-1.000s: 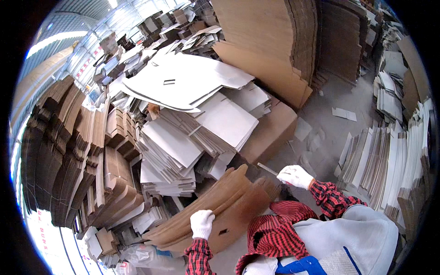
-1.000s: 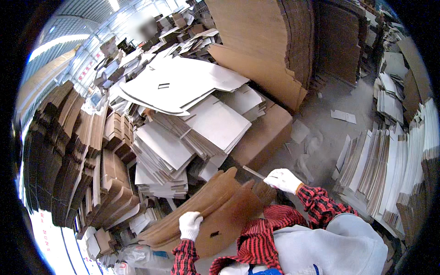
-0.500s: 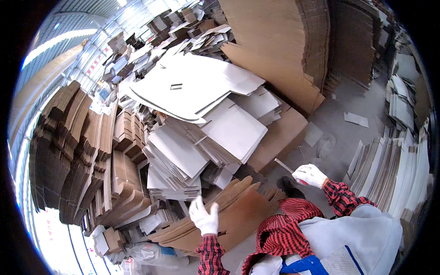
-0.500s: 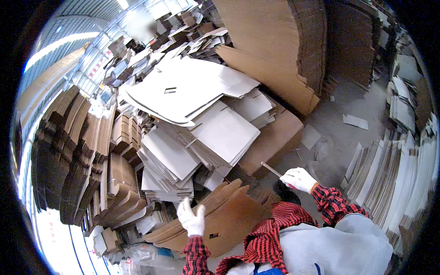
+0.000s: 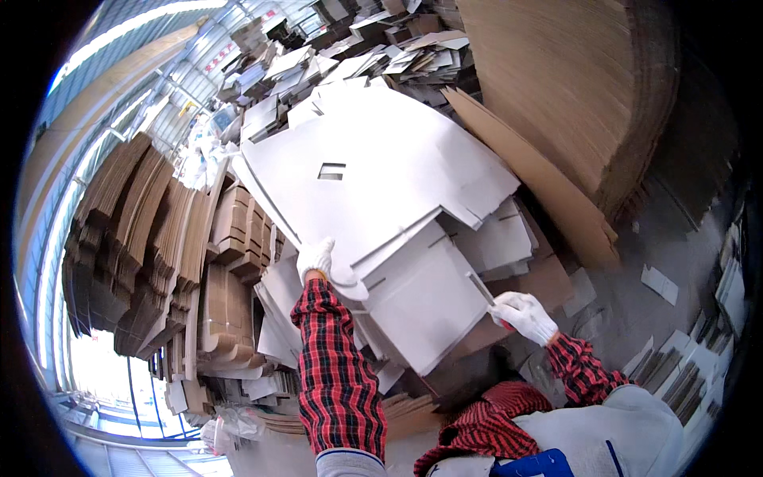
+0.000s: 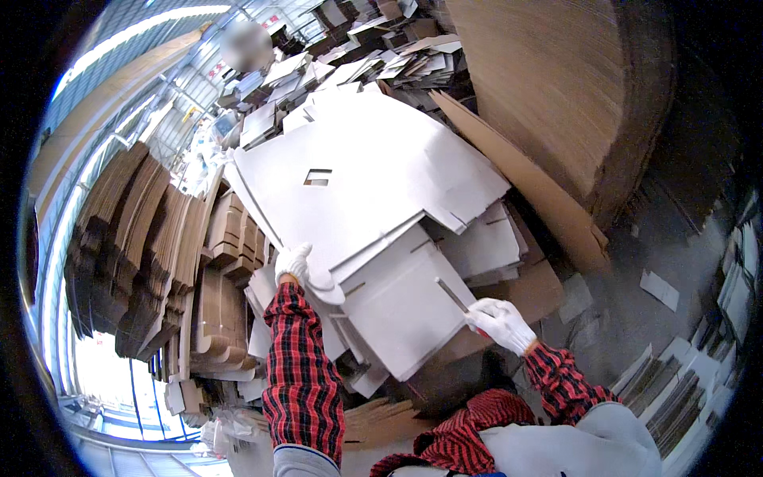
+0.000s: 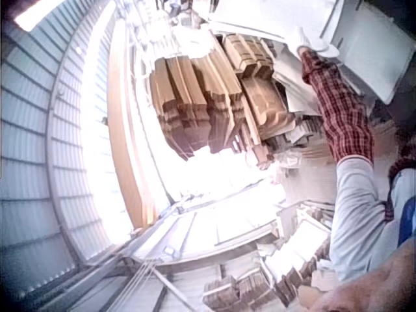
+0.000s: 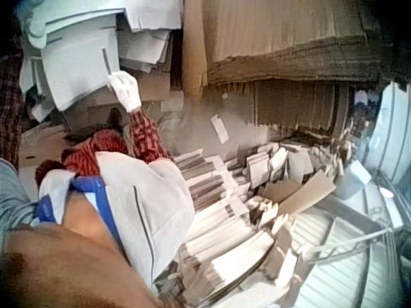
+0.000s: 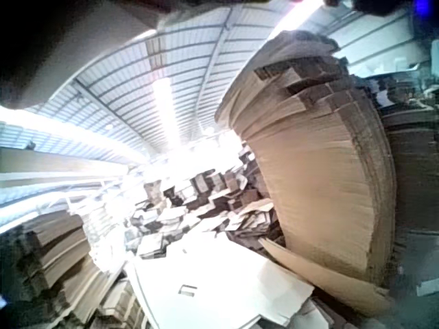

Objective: The person uses a utility knife to cut and separate large sheets of cardboard and white paperboard in a cluttered workspace. They repeatedly pick up stacks of material, slice through them, and place the separated pieces aside.

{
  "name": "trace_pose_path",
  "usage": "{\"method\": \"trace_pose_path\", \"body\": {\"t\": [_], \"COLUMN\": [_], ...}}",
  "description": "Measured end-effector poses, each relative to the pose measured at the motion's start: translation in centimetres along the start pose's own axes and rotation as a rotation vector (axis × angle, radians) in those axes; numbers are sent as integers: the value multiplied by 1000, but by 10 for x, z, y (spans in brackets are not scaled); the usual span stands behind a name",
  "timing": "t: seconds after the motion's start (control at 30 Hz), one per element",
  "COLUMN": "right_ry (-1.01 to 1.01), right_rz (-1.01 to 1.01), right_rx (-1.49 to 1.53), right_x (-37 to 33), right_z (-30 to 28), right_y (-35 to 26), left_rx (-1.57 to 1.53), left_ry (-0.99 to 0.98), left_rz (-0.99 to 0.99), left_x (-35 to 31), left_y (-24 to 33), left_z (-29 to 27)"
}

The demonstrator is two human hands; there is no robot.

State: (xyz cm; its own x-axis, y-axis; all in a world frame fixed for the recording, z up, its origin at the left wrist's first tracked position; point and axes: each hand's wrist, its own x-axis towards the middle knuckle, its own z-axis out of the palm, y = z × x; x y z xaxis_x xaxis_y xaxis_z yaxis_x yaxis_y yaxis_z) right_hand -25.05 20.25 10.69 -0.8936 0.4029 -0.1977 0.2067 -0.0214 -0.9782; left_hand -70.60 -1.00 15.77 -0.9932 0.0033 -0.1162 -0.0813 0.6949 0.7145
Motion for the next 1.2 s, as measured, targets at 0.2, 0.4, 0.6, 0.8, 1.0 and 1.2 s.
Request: {"method": "trace_pose_path", "body": {"t": [0.2,0.4,0.6,0.8,1.0,1.2], "right_ry": [117,144,111,88,100,388], "right_rz": [147,262,354,204,252,-542], "right_rx": [-56,-31,171,-2,162,-498], "right_x": [12,23,43,53,75,224], "right_z": [-79,-97,-83,-88,-99,-87], "right_y": [44,50,45,42,35,40], "left_rx": [654,785,594,626,272,167], "left_ry": [167,190,129,83,-59,-12], "left_rz": [-203,-163,-236,-270,-249,-292], "left_x": [-36,-4,35,3,63,66], "left_y": [104,116,97,135,84,79], "left_z": [34,63,44,82,94,112]}}
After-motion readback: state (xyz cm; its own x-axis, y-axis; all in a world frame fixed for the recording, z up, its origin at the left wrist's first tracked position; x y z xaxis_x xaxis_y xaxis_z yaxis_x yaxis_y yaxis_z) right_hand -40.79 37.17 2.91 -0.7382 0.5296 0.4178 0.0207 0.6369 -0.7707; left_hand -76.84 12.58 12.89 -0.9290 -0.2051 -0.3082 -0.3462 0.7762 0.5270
